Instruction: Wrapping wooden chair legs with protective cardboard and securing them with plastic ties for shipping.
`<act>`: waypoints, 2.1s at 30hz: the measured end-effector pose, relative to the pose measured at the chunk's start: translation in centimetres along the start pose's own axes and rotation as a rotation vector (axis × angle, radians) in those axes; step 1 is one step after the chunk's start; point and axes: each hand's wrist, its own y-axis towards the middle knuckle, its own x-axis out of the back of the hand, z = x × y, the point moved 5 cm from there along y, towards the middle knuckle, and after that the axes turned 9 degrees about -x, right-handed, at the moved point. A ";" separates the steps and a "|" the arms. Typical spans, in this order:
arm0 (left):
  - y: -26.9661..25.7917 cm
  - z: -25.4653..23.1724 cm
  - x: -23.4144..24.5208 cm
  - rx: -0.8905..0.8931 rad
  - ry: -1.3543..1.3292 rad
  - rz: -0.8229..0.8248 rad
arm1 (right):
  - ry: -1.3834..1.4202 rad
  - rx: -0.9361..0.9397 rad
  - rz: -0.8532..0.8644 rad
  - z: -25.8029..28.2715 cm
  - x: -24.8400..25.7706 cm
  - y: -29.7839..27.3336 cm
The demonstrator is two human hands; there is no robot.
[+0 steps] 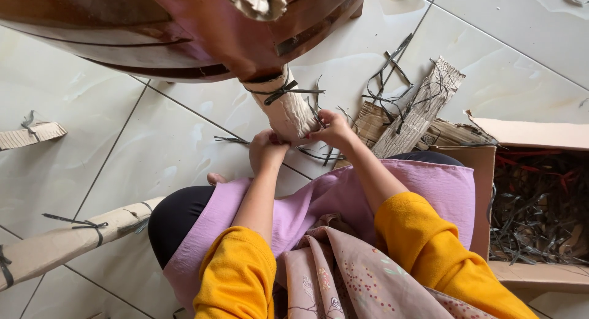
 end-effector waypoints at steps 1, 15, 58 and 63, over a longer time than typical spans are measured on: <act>-0.3 -0.8 0.6 -0.003 0.027 -0.012 | -0.075 0.034 -0.050 0.7 0.1 -0.3; 0.7 -2.4 0.8 -0.127 0.012 -0.125 | -0.239 0.149 -0.126 3.2 -0.7 -0.9; -5.8 -11.2 9.0 -0.245 -0.165 -0.098 | 0.506 0.650 -0.346 17.3 0.1 -18.4; -5.1 -10.6 9.7 -0.269 -0.251 -0.095 | 0.362 0.904 -0.358 18.1 -1.8 -19.5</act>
